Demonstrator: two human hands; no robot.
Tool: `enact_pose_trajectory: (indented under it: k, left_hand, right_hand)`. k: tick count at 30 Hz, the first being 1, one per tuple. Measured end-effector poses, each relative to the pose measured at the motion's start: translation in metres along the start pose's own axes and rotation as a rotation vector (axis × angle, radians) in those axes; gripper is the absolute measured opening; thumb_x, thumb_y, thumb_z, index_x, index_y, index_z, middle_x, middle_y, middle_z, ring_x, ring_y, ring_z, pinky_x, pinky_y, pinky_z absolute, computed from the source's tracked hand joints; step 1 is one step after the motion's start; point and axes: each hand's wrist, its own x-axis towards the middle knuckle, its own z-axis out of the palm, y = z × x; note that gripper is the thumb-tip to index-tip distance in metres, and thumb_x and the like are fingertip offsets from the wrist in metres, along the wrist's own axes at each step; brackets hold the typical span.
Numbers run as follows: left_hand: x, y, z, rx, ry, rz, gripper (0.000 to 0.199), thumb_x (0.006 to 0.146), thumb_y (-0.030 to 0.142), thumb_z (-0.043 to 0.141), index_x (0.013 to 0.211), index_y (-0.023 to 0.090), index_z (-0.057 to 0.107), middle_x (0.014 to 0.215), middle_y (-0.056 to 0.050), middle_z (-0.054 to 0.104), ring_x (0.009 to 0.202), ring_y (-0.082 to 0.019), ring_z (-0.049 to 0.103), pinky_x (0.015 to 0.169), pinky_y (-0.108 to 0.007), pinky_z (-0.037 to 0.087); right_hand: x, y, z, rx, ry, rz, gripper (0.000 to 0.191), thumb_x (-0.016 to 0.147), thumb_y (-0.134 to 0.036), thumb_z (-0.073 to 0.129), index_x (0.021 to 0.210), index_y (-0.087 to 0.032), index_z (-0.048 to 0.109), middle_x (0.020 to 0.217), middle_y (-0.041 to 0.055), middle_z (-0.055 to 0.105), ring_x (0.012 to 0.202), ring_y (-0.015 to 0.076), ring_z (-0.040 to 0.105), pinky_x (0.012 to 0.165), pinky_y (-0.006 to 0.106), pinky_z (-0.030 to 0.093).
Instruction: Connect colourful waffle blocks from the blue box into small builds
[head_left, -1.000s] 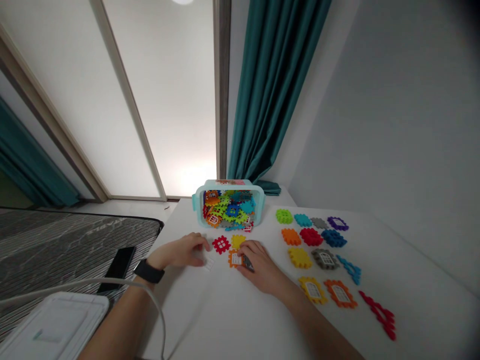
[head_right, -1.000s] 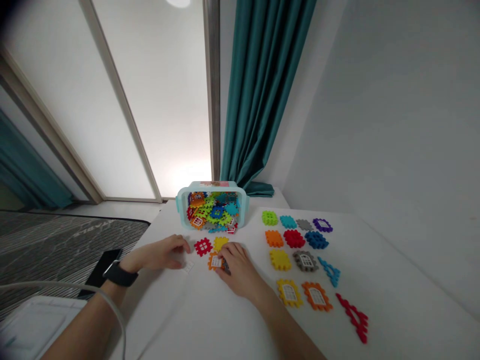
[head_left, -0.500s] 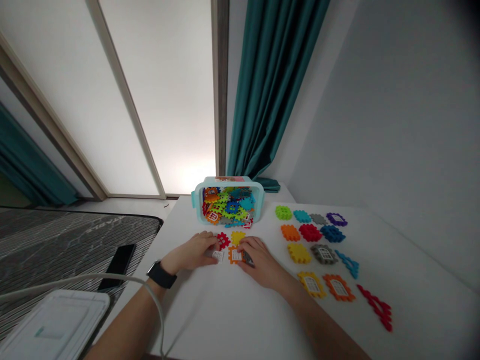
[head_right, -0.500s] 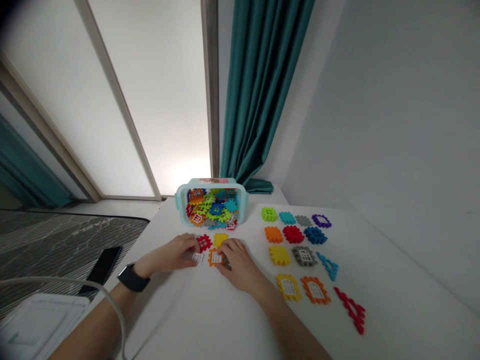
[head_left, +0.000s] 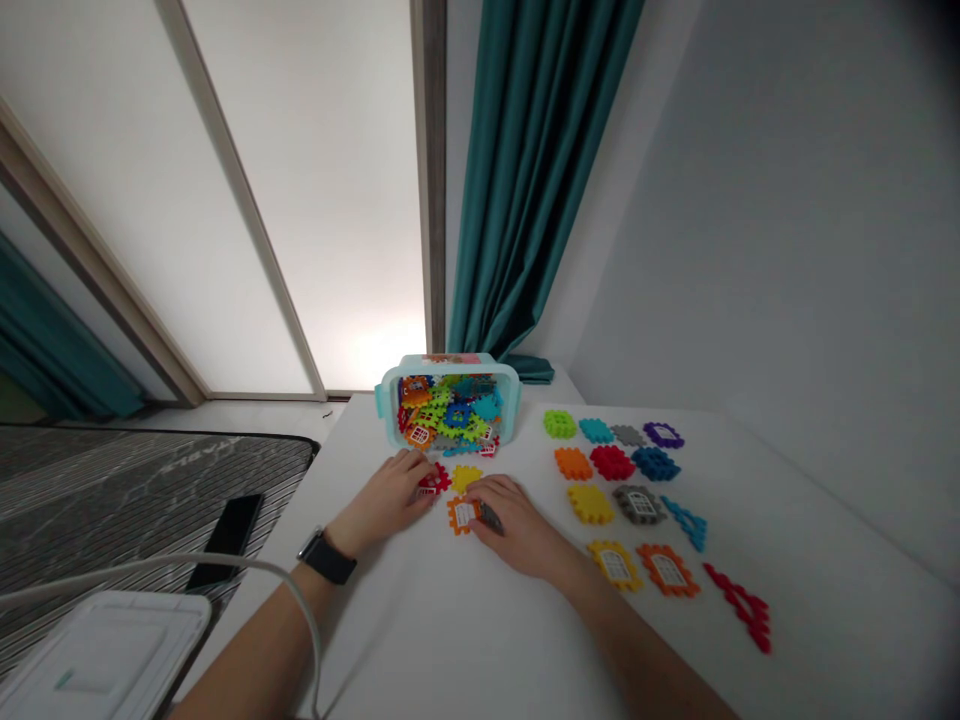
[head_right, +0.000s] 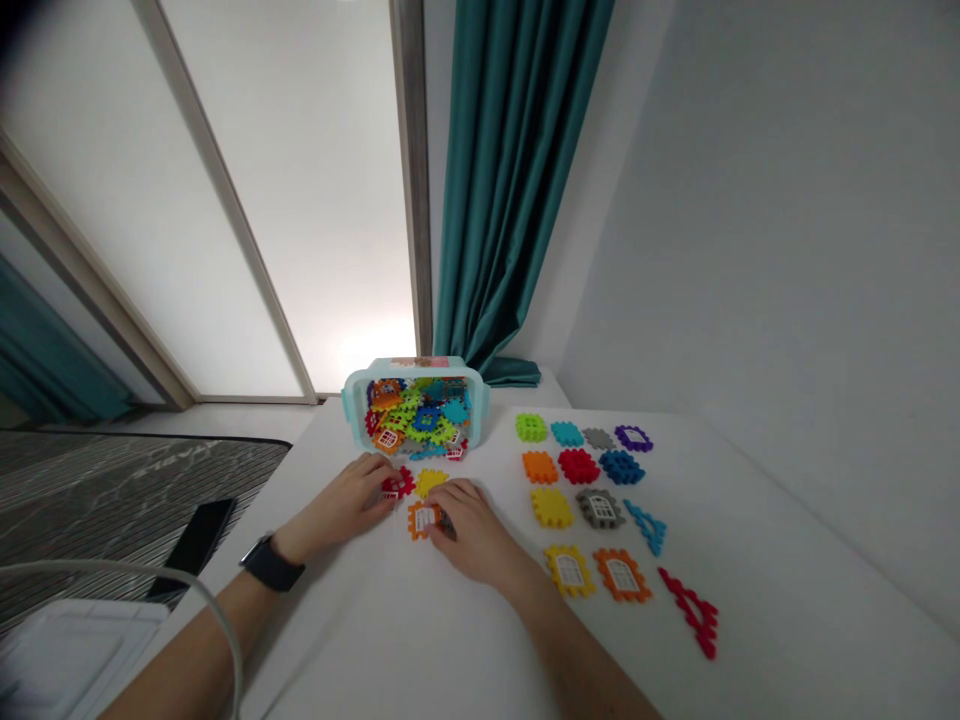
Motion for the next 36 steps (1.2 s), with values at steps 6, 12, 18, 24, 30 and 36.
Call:
enact_pose_trajectory:
  k: [6,12,18,24,30,36]
  left_hand:
    - [0.000,-0.003,0.000,0.104,0.113,-0.079,0.040,0.090,0.019,0.053,0.129,0.023,0.057,0.132,-0.010,0.058,0.119,-0.028,0.051,0.102,-0.046,0.044]
    - [-0.001,-0.017,0.008,0.267,0.133,-0.236,0.050,0.088,0.015,0.051,0.138,0.022,0.050,0.141,-0.009,0.056,0.117,-0.029,0.052,0.098,-0.045,0.044]
    - [0.005,-0.019,0.016,0.348,0.128,-0.266,0.047,0.089,0.011,0.049,0.136,0.021,0.051,0.143,-0.010,0.054,0.117,-0.028,0.053,0.094,-0.042,0.045]
    - [0.007,-0.020,0.017,0.401,0.132,-0.277,0.034,0.091,0.011,0.051,0.123,0.021,0.059,0.123,-0.010,0.063,0.111,-0.027,0.055,0.089,-0.040,0.045]
    - [0.011,-0.022,0.018,0.417,0.141,-0.298,0.030,0.094,0.013,0.049,0.122,0.022,0.059,0.119,-0.009,0.062,0.109,-0.026,0.056,0.088,-0.039,0.046]
    - [0.010,-0.019,0.016,0.354,0.108,-0.258,0.022,0.096,0.022,0.050,0.114,0.020,0.062,0.132,-0.011,0.058,0.112,-0.025,0.055,0.089,-0.039,0.048]
  right_hand:
    - [0.001,0.001,0.002,-0.007,0.030,-0.003,0.022,0.089,-0.013,0.058,0.109,-0.023,0.060,0.115,0.0066,0.067,0.113,0.0256,0.055,0.098,0.044,0.045]
    - [0.002,0.003,0.004,-0.018,0.032,-0.008,0.020,0.089,-0.013,0.057,0.107,-0.023,0.060,0.112,0.0063,0.067,0.111,0.0248,0.056,0.098,0.044,0.044]
    - [0.002,0.006,0.005,-0.030,0.028,-0.012,0.018,0.091,-0.016,0.056,0.107,-0.023,0.060,0.114,0.0072,0.067,0.112,0.0250,0.056,0.100,0.045,0.044]
    - [0.002,0.004,0.005,-0.032,0.024,-0.003,0.018,0.091,-0.015,0.056,0.107,-0.022,0.060,0.115,0.0070,0.067,0.112,0.0244,0.056,0.101,0.045,0.043]
    - [0.002,0.004,0.004,-0.026,0.015,0.000,0.018,0.091,-0.015,0.055,0.107,-0.022,0.060,0.115,0.0069,0.067,0.113,0.0243,0.055,0.101,0.044,0.043]
    - [0.002,0.004,0.004,-0.025,0.023,-0.004,0.017,0.091,-0.015,0.055,0.105,-0.022,0.061,0.113,0.0068,0.067,0.111,0.0241,0.056,0.100,0.044,0.044]
